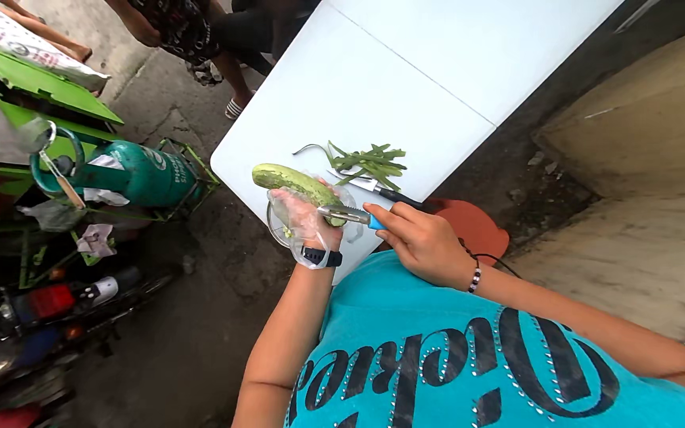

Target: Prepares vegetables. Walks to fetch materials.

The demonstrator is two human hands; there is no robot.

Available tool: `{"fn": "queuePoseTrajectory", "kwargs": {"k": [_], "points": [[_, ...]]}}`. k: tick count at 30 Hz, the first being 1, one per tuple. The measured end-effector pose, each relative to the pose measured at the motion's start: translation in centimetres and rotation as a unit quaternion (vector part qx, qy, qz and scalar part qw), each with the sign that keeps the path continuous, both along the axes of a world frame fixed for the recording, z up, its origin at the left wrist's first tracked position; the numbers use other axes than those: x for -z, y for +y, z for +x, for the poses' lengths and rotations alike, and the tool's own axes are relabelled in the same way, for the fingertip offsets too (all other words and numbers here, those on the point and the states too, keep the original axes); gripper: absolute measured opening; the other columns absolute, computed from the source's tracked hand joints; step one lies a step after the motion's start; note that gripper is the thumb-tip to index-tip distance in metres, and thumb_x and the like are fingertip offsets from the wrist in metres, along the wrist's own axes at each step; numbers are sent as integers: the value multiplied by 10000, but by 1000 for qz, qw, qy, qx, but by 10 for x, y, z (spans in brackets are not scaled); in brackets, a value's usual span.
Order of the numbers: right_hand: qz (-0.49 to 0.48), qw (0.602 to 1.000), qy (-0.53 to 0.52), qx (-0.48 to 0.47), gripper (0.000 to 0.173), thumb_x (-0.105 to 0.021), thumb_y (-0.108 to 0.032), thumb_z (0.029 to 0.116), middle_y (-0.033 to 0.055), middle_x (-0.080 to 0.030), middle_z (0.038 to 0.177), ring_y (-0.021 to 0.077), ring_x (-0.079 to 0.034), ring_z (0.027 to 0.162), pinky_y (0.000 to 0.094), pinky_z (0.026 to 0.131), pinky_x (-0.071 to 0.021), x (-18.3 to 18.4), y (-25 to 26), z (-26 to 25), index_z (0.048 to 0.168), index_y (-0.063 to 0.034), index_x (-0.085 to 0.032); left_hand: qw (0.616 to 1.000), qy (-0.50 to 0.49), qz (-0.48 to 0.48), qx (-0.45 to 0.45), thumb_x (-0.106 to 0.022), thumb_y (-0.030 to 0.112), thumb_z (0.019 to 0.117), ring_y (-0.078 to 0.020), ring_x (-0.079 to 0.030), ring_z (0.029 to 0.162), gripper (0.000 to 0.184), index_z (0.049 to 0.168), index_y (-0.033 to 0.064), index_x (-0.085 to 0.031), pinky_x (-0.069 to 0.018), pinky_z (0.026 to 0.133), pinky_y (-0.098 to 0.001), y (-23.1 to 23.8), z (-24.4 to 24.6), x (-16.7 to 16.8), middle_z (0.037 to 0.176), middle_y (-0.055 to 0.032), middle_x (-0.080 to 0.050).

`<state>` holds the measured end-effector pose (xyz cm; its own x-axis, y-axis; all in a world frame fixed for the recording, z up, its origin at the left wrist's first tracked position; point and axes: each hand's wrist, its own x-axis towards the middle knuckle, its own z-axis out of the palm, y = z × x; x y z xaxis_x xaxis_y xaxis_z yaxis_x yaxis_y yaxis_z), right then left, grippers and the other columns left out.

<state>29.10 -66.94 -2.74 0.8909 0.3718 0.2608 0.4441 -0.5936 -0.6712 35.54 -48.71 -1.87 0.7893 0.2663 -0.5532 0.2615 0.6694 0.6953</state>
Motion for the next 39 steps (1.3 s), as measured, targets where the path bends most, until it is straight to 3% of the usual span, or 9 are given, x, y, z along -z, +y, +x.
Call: {"fn": "queuePoseTrajectory", "kwargs": {"k": [18, 39], "points": [[-6, 1000, 8, 0, 411, -470, -267, 1066, 66, -588, 849, 205, -595, 676, 355, 531, -488, 0, 2, 6, 1418, -126, -629, 1000, -20, -1, -22, -85, 763, 979, -139, -642, 730, 767, 1155, 160, -525, -576, 646, -303, -1, 7, 4, 876, -38, -620], [-10, 1000, 7, -8, 404, -464, -270, 1066, 59, -591, 842, 203, -598, 679, 357, 539, -493, 2, 3, 9, 1410, -145, -637, 998, -40, -38, 25, -80, 773, 969, -167, -647, 711, 805, 1144, 138, -543, -575, 615, -315, 7, 4, 12, 868, -68, -634]]}}
